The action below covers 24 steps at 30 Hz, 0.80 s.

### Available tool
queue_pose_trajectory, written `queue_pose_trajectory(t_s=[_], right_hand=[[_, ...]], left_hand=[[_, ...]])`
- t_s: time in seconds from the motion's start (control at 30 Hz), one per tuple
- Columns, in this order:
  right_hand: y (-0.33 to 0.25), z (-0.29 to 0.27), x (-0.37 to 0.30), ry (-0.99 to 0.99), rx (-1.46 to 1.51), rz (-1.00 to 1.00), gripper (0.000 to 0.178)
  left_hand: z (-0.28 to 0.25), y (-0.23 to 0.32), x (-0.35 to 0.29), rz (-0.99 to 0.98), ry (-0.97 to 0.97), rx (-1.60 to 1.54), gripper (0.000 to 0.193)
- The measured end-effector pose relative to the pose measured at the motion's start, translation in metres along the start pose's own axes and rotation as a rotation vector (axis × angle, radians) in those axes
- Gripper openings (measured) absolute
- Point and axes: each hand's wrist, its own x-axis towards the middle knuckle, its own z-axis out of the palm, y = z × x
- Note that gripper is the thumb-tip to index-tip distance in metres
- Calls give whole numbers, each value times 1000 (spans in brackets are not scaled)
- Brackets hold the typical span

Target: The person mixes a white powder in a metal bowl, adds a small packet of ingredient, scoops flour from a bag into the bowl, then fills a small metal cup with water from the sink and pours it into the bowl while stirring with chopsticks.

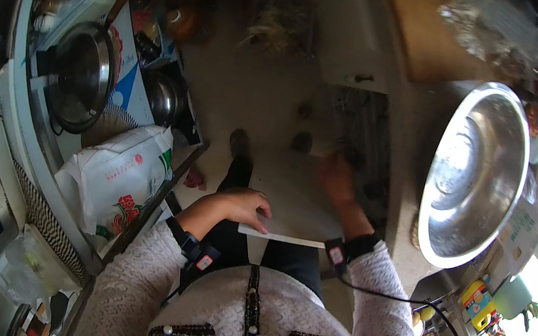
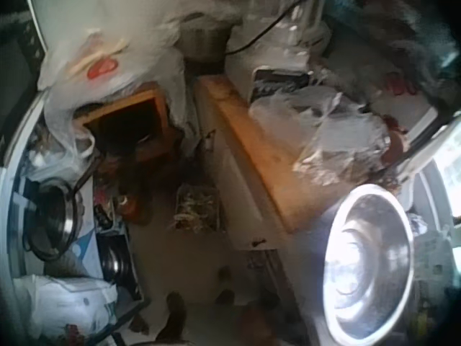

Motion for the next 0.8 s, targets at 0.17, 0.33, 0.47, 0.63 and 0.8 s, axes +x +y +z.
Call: queue_pose_trajectory(t_s=[0.17, 0.33, 0.47, 0.63, 0.8], right_hand=[[64, 47, 46, -216, 1079, 925, 29], [106, 70, 76, -136, 1076, 953, 35], [144, 98, 109, -29, 1248, 948, 46], [195, 130, 152, -8, 1307, 1042, 58], [259, 150, 192, -181, 1524, 1007, 54]], left_hand=[[19, -42, 9, -51, -34, -56, 51], [28, -70, 26, -37, -10, -216, 52], [31, -91, 45, -20, 16, -222, 53], [34, -125, 68, 16, 95, -275, 52], [32, -150, 85, -26, 84, -366, 42]])
